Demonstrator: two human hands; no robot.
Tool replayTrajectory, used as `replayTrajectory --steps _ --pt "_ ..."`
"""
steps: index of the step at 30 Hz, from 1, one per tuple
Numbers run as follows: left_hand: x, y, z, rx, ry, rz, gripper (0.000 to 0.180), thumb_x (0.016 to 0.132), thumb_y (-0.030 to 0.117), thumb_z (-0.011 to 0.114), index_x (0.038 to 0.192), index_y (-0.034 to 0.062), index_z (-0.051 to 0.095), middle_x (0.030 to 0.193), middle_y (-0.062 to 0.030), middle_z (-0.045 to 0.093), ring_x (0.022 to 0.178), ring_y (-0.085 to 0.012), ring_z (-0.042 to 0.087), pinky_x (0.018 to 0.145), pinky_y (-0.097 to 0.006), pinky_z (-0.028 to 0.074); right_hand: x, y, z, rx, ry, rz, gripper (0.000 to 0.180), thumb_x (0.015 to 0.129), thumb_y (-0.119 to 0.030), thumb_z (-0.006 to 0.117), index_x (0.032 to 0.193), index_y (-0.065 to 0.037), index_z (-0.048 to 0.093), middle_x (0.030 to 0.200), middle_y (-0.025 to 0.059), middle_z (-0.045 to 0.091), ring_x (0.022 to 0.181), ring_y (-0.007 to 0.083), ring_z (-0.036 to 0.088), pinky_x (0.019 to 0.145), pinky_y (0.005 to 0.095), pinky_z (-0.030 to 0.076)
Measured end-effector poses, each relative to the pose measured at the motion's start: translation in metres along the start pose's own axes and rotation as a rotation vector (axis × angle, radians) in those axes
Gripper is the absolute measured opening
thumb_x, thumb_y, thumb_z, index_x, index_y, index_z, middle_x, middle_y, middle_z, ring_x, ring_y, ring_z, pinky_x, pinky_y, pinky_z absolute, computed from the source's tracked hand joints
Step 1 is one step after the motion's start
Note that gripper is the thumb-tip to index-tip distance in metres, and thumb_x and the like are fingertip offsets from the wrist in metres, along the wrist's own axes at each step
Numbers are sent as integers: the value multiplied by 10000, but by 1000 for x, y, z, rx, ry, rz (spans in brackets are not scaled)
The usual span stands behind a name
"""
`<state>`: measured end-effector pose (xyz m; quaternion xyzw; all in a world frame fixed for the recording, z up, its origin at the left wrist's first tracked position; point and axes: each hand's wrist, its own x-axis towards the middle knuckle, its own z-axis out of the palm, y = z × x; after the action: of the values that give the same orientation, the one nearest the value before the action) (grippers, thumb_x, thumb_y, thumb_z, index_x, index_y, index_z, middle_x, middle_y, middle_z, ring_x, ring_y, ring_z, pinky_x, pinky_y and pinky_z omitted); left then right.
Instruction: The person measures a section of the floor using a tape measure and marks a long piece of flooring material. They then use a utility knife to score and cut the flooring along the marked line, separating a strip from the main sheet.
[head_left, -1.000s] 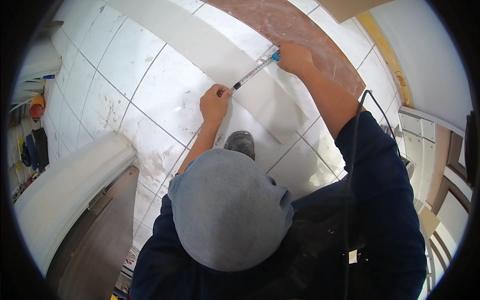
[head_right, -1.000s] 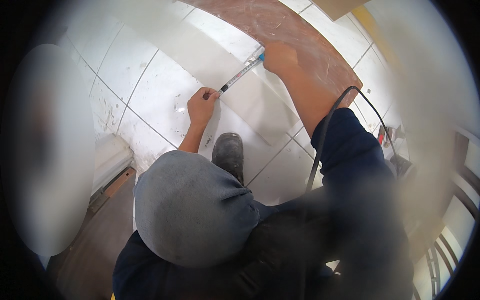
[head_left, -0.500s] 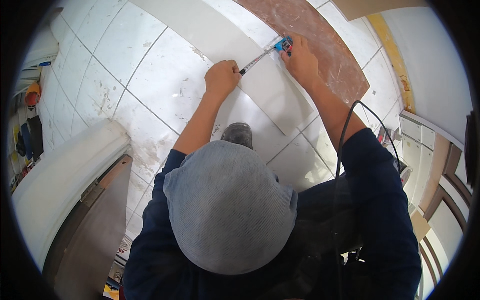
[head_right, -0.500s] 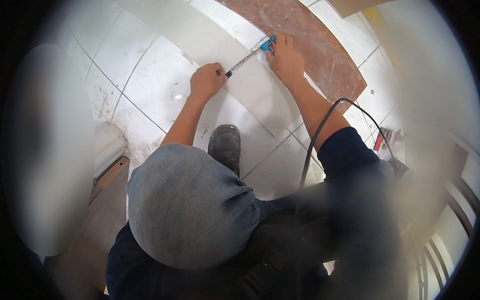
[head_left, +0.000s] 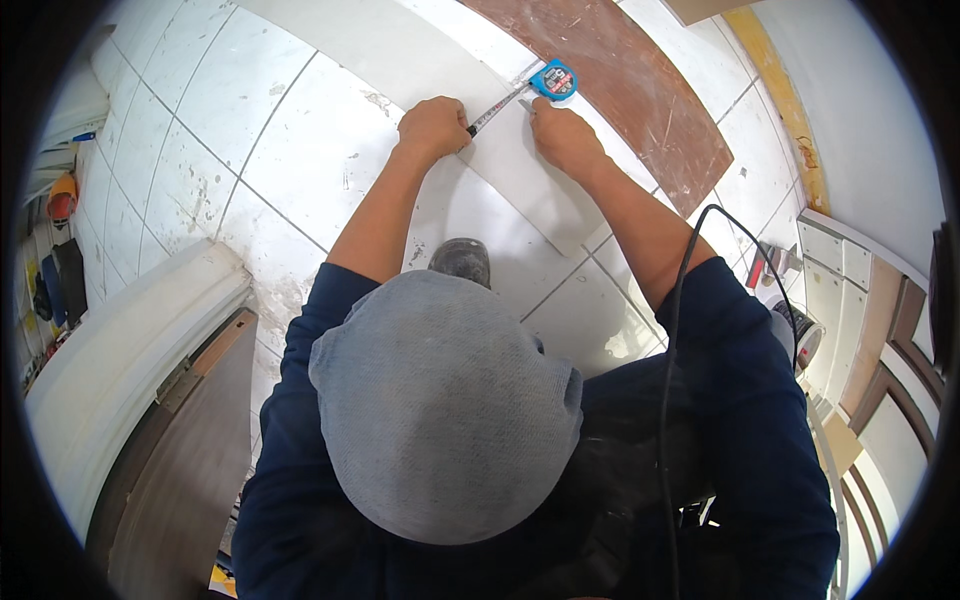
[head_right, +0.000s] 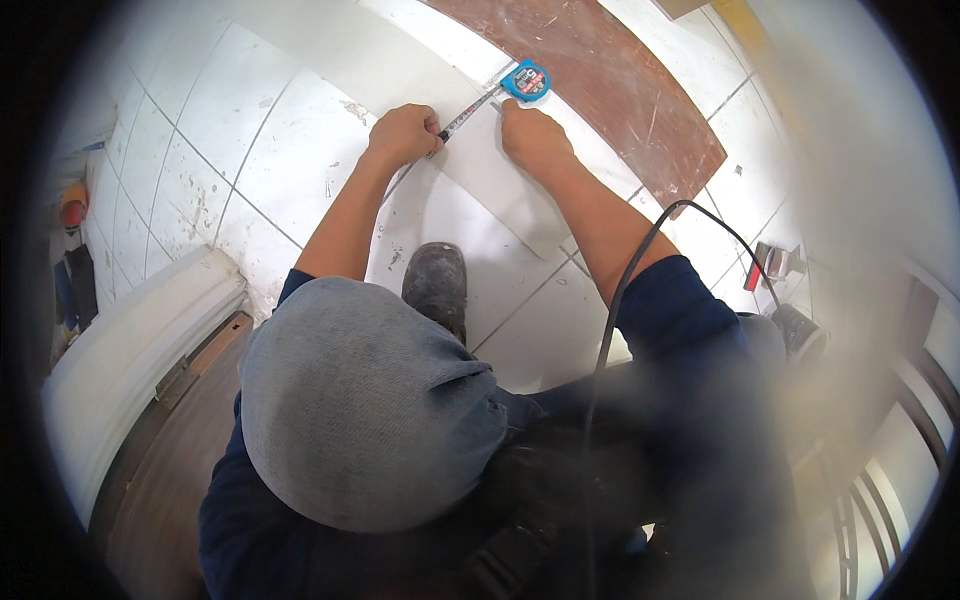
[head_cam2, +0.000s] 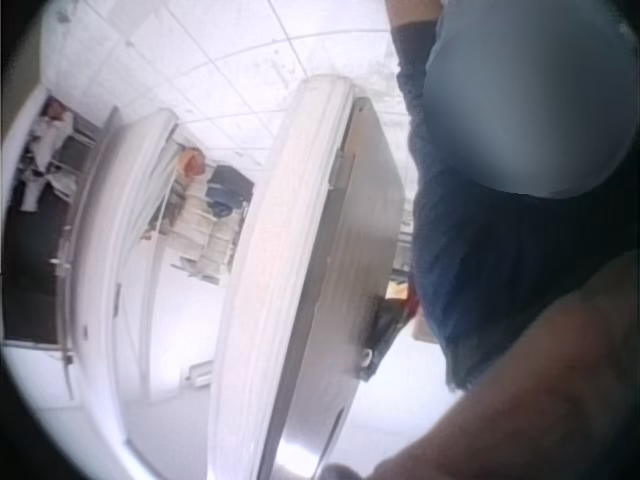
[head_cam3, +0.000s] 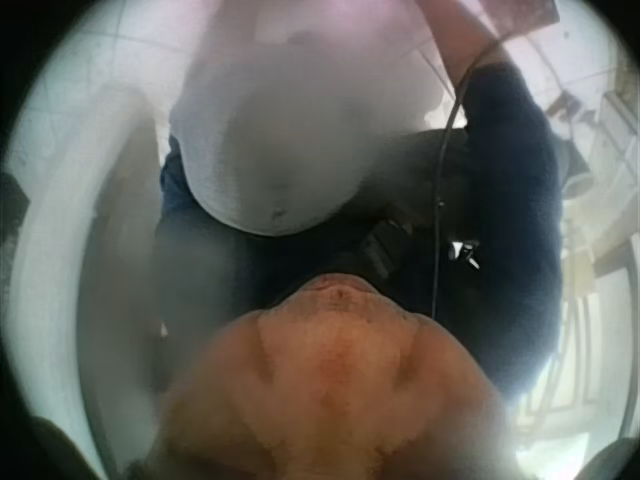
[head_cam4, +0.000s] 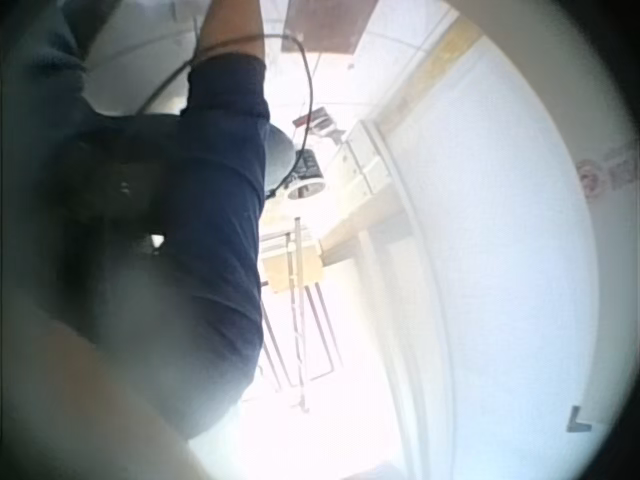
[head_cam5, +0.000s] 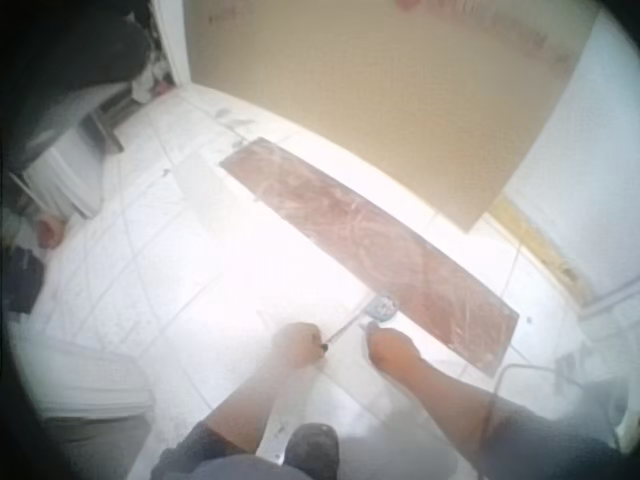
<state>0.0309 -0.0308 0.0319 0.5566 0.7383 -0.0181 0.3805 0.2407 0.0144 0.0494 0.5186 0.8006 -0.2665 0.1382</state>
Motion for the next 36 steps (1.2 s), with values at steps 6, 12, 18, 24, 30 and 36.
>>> replayTrajectory --steps 6,12,18,24,30,36 --pt "6 2 -3 -20 -78 -73 179 721 178 807 886 156 740 913 -48 751 928 -241 713 813 -392 551 2 -8 -2 -16 10 -23 257 989 -117 448 1196 4 541 966 268 705 924 432 698 816 548 538" --pt "7 -1 0 -41 -35 -38 193 698 195 844 830 110 732 817 -70 742 801 -229 710 734 -362 539 1 -8 0 -41 25 -48 247 969 -74 446 1183 13 533 956 269 704 917 431 701 804 546 543" --pt "8 -3 1 -47 -14 -24 191 693 189 848 823 108 734 813 -73 742 804 -233 711 738 -367 540 1 -7 1 -41 37 -69 250 981 -83 429 1197 2 524 951 262 705 908 429 703 805 549 543" --pt "8 -2 1 -52 -30 -36 186 697 185 846 826 109 735 814 -74 743 791 -232 710 734 -367 540 3 -7 3 -49 18 -44 261 996 -103 419 1218 -16 526 979 255 708 929 425 702 813 547 543" --pt "8 -1 1 -48 -30 -52 186 695 182 847 825 109 735 810 -71 742 787 -223 710 729 -364 539 1 -11 -3 -34 -13 -16 327 971 -67 417 1273 -21 534 1039 260 706 992 407 701 862 525 547" --pt "10 -1 0 -40 -43 -43 205 686 197 854 836 112 742 822 -73 742 800 -235 709 739 -366 541 1 -9 -3 -18 -2 -15 332 978 -87 413 1278 -21 539 1042 262 704 993 417 698 874 529 543"
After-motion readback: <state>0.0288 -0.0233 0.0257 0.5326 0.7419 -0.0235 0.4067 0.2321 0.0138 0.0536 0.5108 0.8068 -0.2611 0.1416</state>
